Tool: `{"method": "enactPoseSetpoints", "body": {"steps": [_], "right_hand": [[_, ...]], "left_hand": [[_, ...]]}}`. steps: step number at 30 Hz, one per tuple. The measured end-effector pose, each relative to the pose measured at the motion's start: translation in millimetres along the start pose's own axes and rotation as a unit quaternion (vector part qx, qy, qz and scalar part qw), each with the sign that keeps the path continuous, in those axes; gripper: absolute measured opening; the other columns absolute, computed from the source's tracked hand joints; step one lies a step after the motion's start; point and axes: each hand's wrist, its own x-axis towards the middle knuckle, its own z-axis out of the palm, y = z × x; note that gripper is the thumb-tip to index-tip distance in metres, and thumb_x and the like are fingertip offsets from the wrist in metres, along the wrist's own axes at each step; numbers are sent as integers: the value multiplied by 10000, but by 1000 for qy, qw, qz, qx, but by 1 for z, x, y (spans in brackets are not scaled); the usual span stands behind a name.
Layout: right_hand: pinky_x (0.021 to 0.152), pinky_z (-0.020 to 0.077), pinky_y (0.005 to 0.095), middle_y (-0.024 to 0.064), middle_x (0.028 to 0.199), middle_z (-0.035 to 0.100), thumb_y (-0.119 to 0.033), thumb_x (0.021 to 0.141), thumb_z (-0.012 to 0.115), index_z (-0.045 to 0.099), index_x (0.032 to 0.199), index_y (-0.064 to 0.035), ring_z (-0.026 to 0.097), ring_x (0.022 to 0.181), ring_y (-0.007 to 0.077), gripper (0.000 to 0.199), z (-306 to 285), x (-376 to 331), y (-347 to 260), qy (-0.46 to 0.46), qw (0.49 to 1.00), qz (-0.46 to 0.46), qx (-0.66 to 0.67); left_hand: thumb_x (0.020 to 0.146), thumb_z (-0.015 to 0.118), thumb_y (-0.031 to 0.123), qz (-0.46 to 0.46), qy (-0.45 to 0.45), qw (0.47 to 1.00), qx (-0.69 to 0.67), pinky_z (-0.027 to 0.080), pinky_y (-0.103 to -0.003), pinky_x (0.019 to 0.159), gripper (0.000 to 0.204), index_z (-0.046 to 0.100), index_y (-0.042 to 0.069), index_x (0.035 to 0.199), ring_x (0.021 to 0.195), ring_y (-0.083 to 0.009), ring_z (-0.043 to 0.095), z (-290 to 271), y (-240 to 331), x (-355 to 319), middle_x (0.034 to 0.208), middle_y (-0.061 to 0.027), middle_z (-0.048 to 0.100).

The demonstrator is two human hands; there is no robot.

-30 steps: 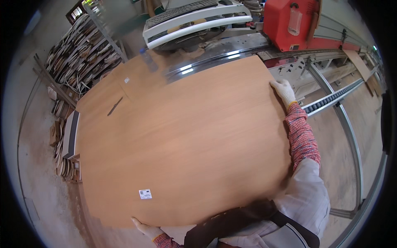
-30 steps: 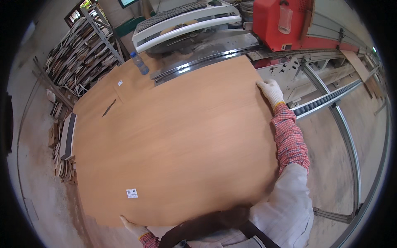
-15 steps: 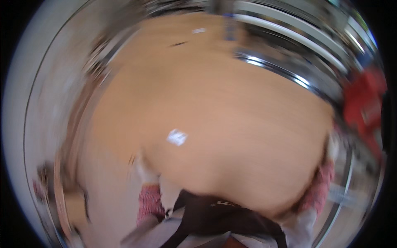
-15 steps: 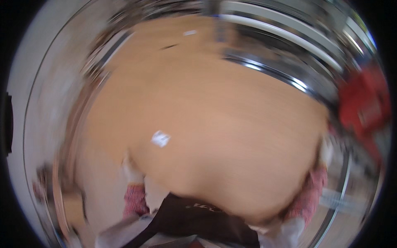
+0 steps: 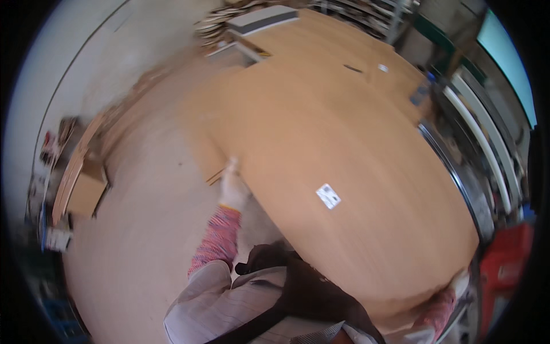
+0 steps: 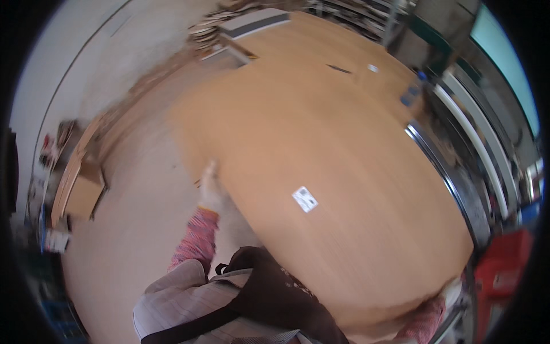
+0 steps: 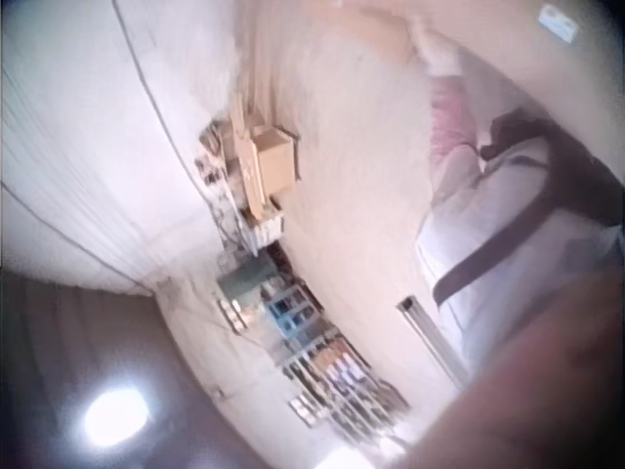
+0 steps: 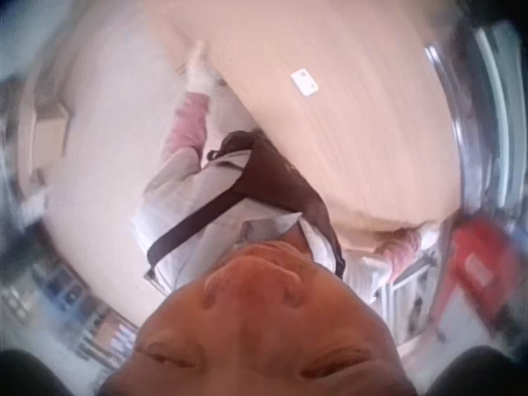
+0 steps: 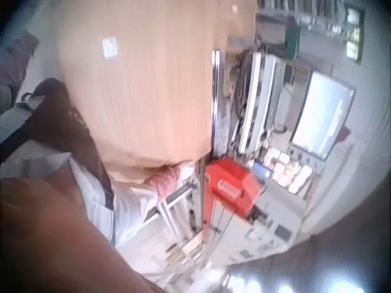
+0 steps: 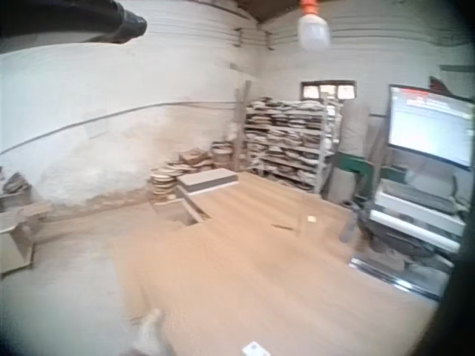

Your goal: The person repeatedly picks up large rectangular wooden panels from a stack and feeds them one at a time into a red industrial machine. They wear gloves and handle each panel with both hands, placing it onto the machine's roller conveyor before retrieving the next panel.

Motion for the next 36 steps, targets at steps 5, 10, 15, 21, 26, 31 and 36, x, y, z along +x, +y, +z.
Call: {"method": "enactPoseSetpoints", "body": {"steps": [5, 10, 15, 21, 26, 31, 36], "right_hand": [[809, 570, 435, 183, 1045, 729, -243, 947, 623, 723, 1054, -67, 702, 949, 340, 229, -2, -71, -42, 197, 975, -59, -82], [937, 513, 478, 172, 1170, 685, -292, 929, 658, 692, 1140, -82, 636, 1112, 373, 300, -41, -185, -55, 126, 988, -90, 3], [1053, 456, 490, 191, 1260, 631, -232, 890, 695, 632, 1184, -27, 572, 1217, 405, 364, -107, -343, -77, 125, 989, -68, 45], [1109, 380, 604, 185, 1239, 635, -134, 828, 679, 648, 1173, -16, 574, 1214, 412, 365, -114, -429, -125, 133, 984, -69, 97], [1090, 402, 583, 144, 1156, 691, -161, 851, 598, 695, 1043, -23, 616, 1156, 391, 256, -93, -412, -133, 207, 966, -83, 131], [1066, 422, 582, 155, 1063, 710, -183, 868, 542, 703, 983, -23, 649, 1084, 382, 254, -88, -412, -128, 244, 953, -85, 157], [1064, 425, 579, 161, 1046, 716, -298, 983, 462, 693, 960, -17, 665, 1061, 376, 365, -89, -406, -121, 233, 955, -73, 165]], "left_hand": [[996, 624, 162, 96, -76, 733, 669, 535, -441, 989, 450, 538, -29, 1395, 1203, -270, 611, -32, 39, 41, 1362, -182, 621], [1101, 444, 327, 132, 9, 915, 382, 475, -431, 1089, 532, 473, -34, 1492, 1315, -296, 540, 13, 16, 18, 1474, -188, 536], [1094, 455, 372, 109, -26, 933, 341, 550, -425, 941, 494, 599, -33, 1337, 1151, -303, 640, 36, 23, 3, 1277, -205, 644], [1125, 410, 281, 26, -42, 928, 370, 487, -384, 1067, 525, 396, -59, 1524, 1280, -270, 555, 42, 29, 21, 1504, -164, 493], [1078, 488, 67, 57, -73, 907, 410, 462, -382, 1106, 559, 282, -59, 1583, 1283, -257, 561, 33, 29, 44, 1538, -171, 459], [1086, 498, 147, 47, -44, 895, 440, 467, -390, 1106, 547, 331, -23, 1578, 1326, -254, 543, 32, 27, 67, 1535, -175, 480], [1102, 454, 402, -41, 39, 949, 311, 502, -430, 1068, 547, 469, 44, 1516, 1328, -277, 548, 49, 28, 55, 1508, -137, 524]]}}
